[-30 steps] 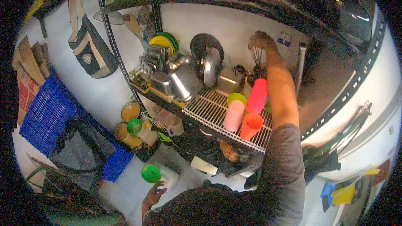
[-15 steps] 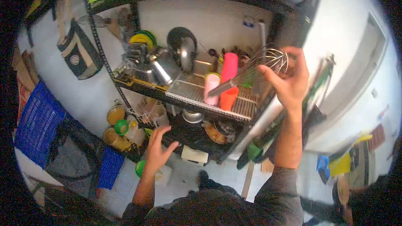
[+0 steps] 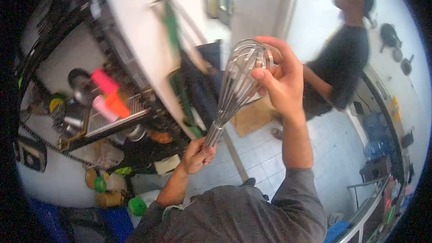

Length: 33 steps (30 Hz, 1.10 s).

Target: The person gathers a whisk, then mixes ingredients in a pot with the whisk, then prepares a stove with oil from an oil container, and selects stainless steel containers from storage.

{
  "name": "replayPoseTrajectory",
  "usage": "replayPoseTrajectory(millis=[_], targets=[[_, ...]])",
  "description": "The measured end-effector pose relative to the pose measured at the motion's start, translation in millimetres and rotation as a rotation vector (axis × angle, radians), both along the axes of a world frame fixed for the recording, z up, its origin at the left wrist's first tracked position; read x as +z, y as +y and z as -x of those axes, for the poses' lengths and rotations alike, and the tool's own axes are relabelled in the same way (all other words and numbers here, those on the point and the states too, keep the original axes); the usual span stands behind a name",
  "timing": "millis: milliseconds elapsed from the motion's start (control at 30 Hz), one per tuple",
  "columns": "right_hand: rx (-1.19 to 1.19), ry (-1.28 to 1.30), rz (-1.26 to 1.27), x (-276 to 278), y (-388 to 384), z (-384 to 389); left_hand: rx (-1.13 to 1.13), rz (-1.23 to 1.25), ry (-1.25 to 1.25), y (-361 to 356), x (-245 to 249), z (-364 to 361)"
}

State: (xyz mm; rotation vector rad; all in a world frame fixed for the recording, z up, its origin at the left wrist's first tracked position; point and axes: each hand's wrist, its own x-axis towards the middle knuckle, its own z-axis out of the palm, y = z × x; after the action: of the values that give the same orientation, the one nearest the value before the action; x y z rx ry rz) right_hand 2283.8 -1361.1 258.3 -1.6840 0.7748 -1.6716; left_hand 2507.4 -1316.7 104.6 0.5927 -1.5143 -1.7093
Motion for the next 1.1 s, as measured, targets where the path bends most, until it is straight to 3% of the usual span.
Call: replayPoseTrajectory(millis=[67, 167, 200, 267, 300, 367, 400, 467, 500, 533, 600, 667, 733, 767, 833, 867, 933, 1000, 1100], targets=[[-0.046, -0.282, 0.209, -20.5, -1.6, 39.0, -0.022, -0.035, 0.078, -14.8, -16.4, 63.4], [-0.17, -0.037, -0.01, -90.3, 0.4, 110.4, 0.122, -0.023, 0.127, -32.8, -47.1, 143.1], [-0.138, 0.253, -0.134, -125.2, -2.9, 133.4, 0.133, -0.002, 0.128, -42.3, -62.4, 167.5], [-0.001, 0.209, -0.344, -172.1, -3.9, 132.7, 0.214, 0.067, -0.111, -57.7, -65.7, 206.2], [0.05, 0.235, -0.357, -190.3, -7.3, 133.9, 0.226, 0.069, -0.094, -65.4, -78.0, 222.4], [0.076, 0.001, -0.696, -229.7, -22.6, 137.9, 0.123, 0.363, -0.238, -89.5, -105.5, 239.7], [0.037, -0.013, -0.679, -233.5, -34.0, 142.9, 0.128, 0.367, -0.242, -104.9, -104.9, 243.3], [0.044, 0.002, -0.834, -262.0, -62.3, 172.9, -0.163, 0.387, -0.719, -138.4, -101.7, 247.3], [0.053, -0.003, -0.826, -277.1, -79.0, 185.0, -0.139, 0.724, -0.922, -157.7, -124.9, 249.9], [-0.026, -0.068, -0.752, -291.7, -98.1, 196.8, -0.13, 0.729, -0.929, -184.5, -137.3, 251.8], [-0.088, -0.128, -0.674, -303.8, -137.6, 224.4, -0.456, 0.283, -0.936, -240.8, -158.7, 252.6], [-0.247, 0.597, -0.727, -297.5, -184.3, 264.6, -0.374, 0.198, -0.846, -301.3, -205.7, 260.1], [-0.267, 0.738, -0.774, -319.6, -232.5, 297.4, -0.353, 0.184, -0.913, -375.4, -260.3, 270.7], [-0.283, 0.757, -0.75, -318.4, -262.7, 306.8, -0.289, 0.296, -0.888, -413.1, -292.0, 275.3], [-0.175, 0.241, -1.105, -319.9, -297.5, 321.3, -0.283, 0.262, -0.912, -485.4, -251.4, 286.8], [-0.177, 0.26, -1.105, -315.0, -323.3, 330.3, -0.272, 0.234, -0.953, -525.7, -227.8, 291.8], [-0.219, -0.102, -1.096, -316.3, -360.4, 334.2, -0.06, 0.221, -0.838, -599.3, -244.3, 300.2], [-0.204, -0.084, -1.111, -321.1, -407.5, 347.1, 0.119, 0.347, -0.794, -653.0, -213.2, 303.1], [-0.255, -0.005, -1.161, -328.0, -485.0, 356.6, 0.082, 0.337, -0.72, -716.1, -151.8, 299.4]])
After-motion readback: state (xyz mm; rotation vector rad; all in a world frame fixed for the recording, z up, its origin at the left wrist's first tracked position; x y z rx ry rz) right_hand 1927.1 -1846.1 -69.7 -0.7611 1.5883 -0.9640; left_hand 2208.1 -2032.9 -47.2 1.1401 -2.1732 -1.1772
